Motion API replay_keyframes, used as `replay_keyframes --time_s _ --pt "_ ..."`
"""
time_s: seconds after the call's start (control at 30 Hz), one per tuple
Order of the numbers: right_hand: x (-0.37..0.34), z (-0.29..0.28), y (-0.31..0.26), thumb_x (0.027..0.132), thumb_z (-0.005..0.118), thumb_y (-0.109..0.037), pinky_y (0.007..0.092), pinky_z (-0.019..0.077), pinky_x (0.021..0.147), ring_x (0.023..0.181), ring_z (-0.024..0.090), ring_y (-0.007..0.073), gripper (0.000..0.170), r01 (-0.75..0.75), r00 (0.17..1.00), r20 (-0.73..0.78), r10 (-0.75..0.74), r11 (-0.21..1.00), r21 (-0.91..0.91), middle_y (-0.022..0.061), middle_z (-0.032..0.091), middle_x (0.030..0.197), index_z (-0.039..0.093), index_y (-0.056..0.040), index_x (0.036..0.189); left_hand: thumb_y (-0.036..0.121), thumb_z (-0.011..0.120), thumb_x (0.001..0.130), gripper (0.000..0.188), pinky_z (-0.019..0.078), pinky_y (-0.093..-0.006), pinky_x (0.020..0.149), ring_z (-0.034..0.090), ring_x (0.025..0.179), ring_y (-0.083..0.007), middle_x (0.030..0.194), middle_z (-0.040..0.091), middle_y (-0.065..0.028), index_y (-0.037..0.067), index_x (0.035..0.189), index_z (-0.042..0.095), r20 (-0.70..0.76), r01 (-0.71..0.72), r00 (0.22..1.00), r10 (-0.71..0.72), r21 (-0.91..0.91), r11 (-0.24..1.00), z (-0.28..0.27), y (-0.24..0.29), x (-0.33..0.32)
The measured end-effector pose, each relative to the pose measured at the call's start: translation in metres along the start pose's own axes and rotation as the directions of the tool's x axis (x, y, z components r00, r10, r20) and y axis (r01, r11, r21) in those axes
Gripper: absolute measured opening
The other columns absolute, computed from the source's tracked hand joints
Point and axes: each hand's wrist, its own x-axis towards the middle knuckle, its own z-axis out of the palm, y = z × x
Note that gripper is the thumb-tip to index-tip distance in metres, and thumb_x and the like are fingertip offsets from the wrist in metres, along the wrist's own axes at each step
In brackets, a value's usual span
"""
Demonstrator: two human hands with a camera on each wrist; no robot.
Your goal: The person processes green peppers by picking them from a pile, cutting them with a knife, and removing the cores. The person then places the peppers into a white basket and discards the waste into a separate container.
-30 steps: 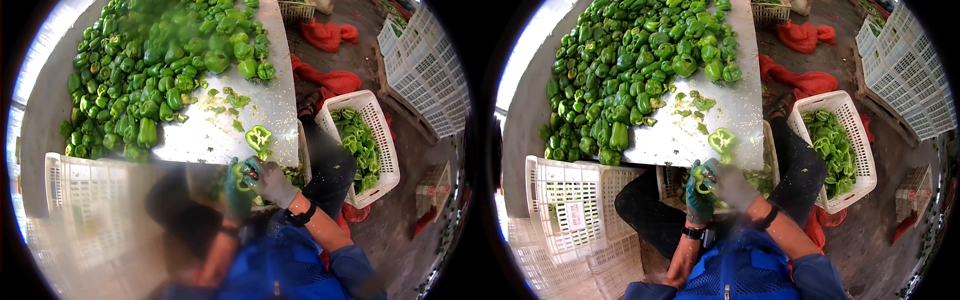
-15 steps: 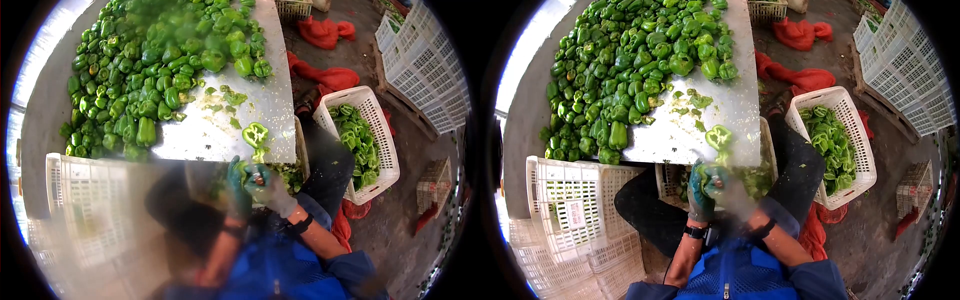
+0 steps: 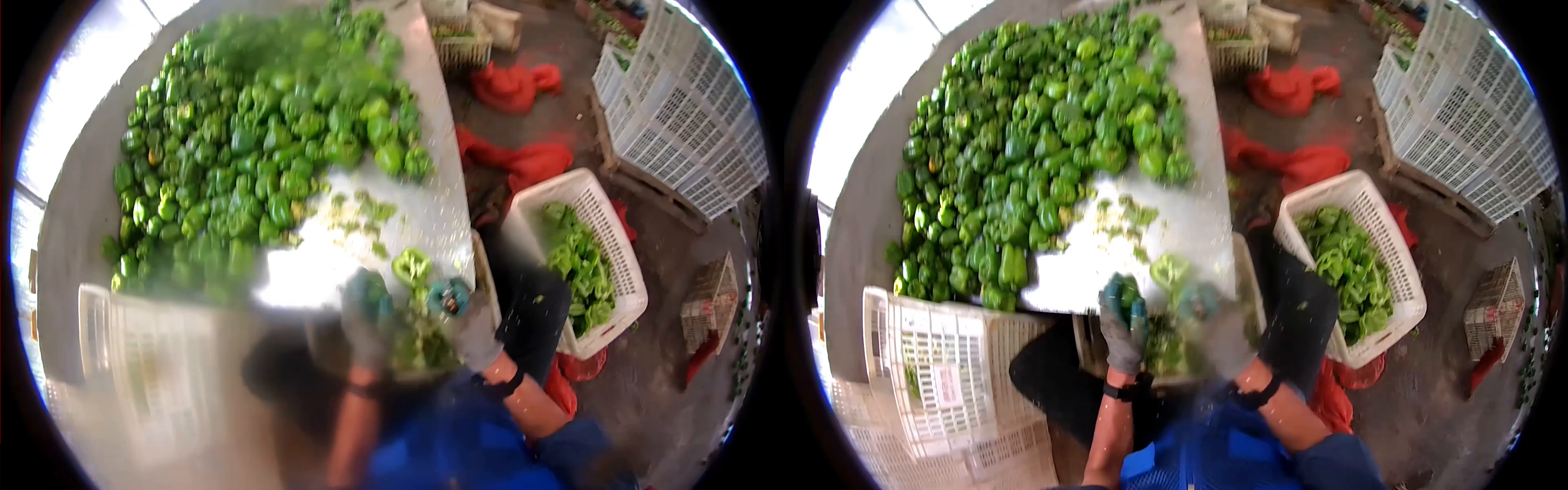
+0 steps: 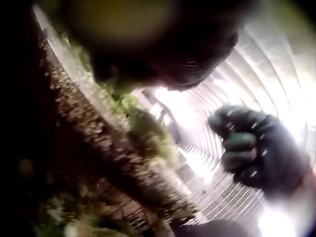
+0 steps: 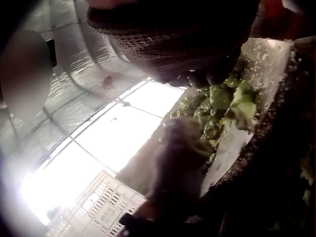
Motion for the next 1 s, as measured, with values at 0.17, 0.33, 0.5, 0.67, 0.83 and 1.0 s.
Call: replay_keyframes --time_s 0.17,0.33,0.5,0.67,0.83,1.0 --pt "0.006 0.043 0.011 0.097 0.077 -0.035 0.049 0.0586 0.071 0.082 0.074 0.0397 0.04 0.124 0.991 0.048 -0.125 0.992 0.03 0.0215 0.075 0.093 0.072 -0.0072 0.126 0.022 0.052 0.116 0.051 0.0539 -0.0342 0.106 0.065 0.122 -0.02 0.14 0.067 -0.0118 -0.004 0.159 0.046 0.262 0.426 0.885 -0.383 -0.787 0.445 0.007 -0.013 0.004" --pt "-0.012 0.061 0.027 0.097 0.066 -0.03 0.0509 0.0607 0.083 0.093 0.075 0.0384 0.063 0.137 0.923 0.374 -0.09 0.986 -0.1 0.022 0.075 0.109 0.056 -0.0045 0.154 0.033 0.045 0.118 0.053 0.0549 -0.0321 0.101 0.066 0.116 -0.0168 0.132 0.069 -0.0099 -0.005 0.155 0.049 0.383 0.545 0.83 -0.405 -0.709 0.448 0.008 0.006 -0.009" --pt "-0.016 0.049 0.02 0.094 0.064 -0.025 0.0532 0.0592 0.085 0.089 0.072 0.0393 0.073 0.076 0.899 0.437 -0.022 0.991 -0.107 0.0228 0.074 0.106 0.045 -0.0038 0.161 0.041 0.044 0.118 0.059 0.0538 -0.0353 0.104 0.065 0.12 -0.0187 0.135 0.068 -0.0102 -0.005 0.153 0.051 0.489 0.579 0.81 -0.324 -0.753 0.311 0.012 0.025 -0.028" --pt "-0.025 0.063 0.044 0.108 0.057 -0.032 0.0576 0.0551 0.076 0.09 0.071 0.0461 0.042 0.279 0.876 0.464 -0.133 0.924 -0.261 0.0279 0.072 0.101 0.061 -0.0079 0.142 0.04 0.046 0.117 0.056 0.0484 -0.0373 0.112 0.06 0.131 -0.0202 0.145 0.065 -0.0141 -0.005 0.149 0.057 0.386 0.569 0.8 -0.46 -0.731 0.376 0.02 0.041 -0.043" --pt "-0.026 0.072 0.053 0.094 0.062 -0.018 0.0519 0.0571 0.082 0.084 0.07 0.0402 0.075 0.101 0.946 0.314 -0.077 0.993 -0.062 0.0258 0.072 0.099 0.04 0.0062 0.161 0.031 0.046 0.117 0.051 0.0526 -0.0364 0.107 0.066 0.124 -0.0224 0.14 0.068 -0.0162 -0.007 0.148 0.059 0.391 0.523 0.828 -0.402 -0.798 0.3 0.035 0.027 -0.059" --pt "-0.033 0.066 0.058 0.104 0.062 -0.031 0.0568 0.0567 0.084 0.094 0.071 0.0461 0.045 0.023 0.959 0.283 -0.027 1.0 0.017 0.0303 0.07 0.112 0.059 -0.0079 0.143 0.026 0.049 0.115 0.046 0.0545 -0.0341 0.102 0.068 0.116 -0.0196 0.132 0.072 -0.0125 -0.006 0.145 0.063 0.406 0.531 0.846 -0.345 -0.692 0.49 0.015 0.039 -0.041"
